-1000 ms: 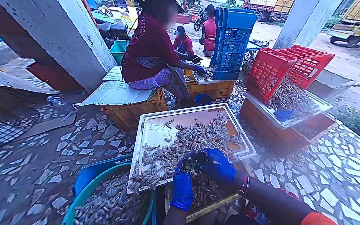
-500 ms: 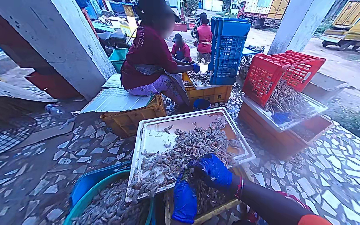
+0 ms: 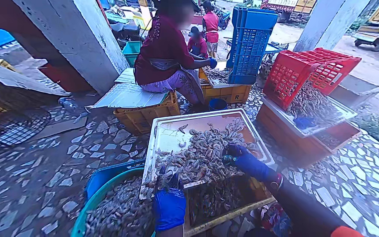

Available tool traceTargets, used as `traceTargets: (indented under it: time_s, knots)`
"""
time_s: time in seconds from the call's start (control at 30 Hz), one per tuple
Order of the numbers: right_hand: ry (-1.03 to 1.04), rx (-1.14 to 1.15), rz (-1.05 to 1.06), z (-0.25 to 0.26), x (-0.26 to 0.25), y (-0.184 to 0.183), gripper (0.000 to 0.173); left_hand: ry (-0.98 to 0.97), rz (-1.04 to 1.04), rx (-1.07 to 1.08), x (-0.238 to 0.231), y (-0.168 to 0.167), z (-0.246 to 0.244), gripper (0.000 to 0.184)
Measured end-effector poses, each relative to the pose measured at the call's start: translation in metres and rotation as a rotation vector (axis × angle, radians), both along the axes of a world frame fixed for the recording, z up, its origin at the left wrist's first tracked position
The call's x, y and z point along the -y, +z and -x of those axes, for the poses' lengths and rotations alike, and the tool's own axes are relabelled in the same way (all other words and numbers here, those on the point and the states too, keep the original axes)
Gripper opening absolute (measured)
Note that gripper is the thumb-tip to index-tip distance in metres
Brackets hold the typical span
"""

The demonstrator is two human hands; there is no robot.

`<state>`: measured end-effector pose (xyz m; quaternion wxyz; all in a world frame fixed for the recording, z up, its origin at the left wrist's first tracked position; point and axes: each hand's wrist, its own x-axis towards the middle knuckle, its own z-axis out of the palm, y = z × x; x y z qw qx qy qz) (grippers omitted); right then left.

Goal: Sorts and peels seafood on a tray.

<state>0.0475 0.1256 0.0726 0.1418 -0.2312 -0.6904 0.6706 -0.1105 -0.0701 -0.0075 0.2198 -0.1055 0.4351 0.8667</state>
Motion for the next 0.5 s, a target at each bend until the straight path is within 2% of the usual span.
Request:
traceTargets:
  time_s: [0.03,0.07,0.13,0.17,0.2,0.27,0.33,0.4,0.43,0.5]
  knots:
    - [0.080,0.122,-0.007,-0.002,-0.005,-0.001,0.013,0.148,-0.025,0.024,0.008,-0.001,0.012,0.042]
    - [0.203,0.319,-0.156,-0.003,-0.012,-0.011,0.014,0.265,-0.050,0.078,0.018,-0.002,0.024,0.041]
    - [0.450,0.802,-0.618,0.001,-0.019,-0.040,0.029,0.412,0.001,0.187,0.026,-0.004,0.033,0.039]
    - [0.445,0.889,-0.737,0.006,-0.019,-0.057,0.031,0.414,0.035,0.215,0.024,-0.005,0.033,0.036]
    - [0.376,0.883,-0.759,0.014,-0.018,-0.068,0.030,0.385,0.075,0.218,0.021,-0.011,0.034,0.028]
    - [0.207,0.768,-0.748,0.030,-0.018,-0.075,0.029,0.247,0.185,0.119,0.001,-0.011,0.019,0.023]
    - [0.141,0.726,-0.804,0.045,-0.017,-0.083,0.031,0.053,0.298,-0.125,-0.018,-0.003,0.002,0.060]
    - [0.205,0.829,-0.870,0.056,-0.011,-0.097,0.032,-0.134,0.484,-0.394,-0.031,0.001,-0.006,0.093]
    - [0.239,0.875,-0.881,0.061,-0.008,-0.103,0.033,-0.221,0.596,-0.491,-0.034,0.000,-0.009,0.103]
    - [0.256,0.884,-0.905,0.065,-0.005,-0.109,0.033,-0.384,0.864,-0.584,-0.036,-0.005,-0.012,0.107]
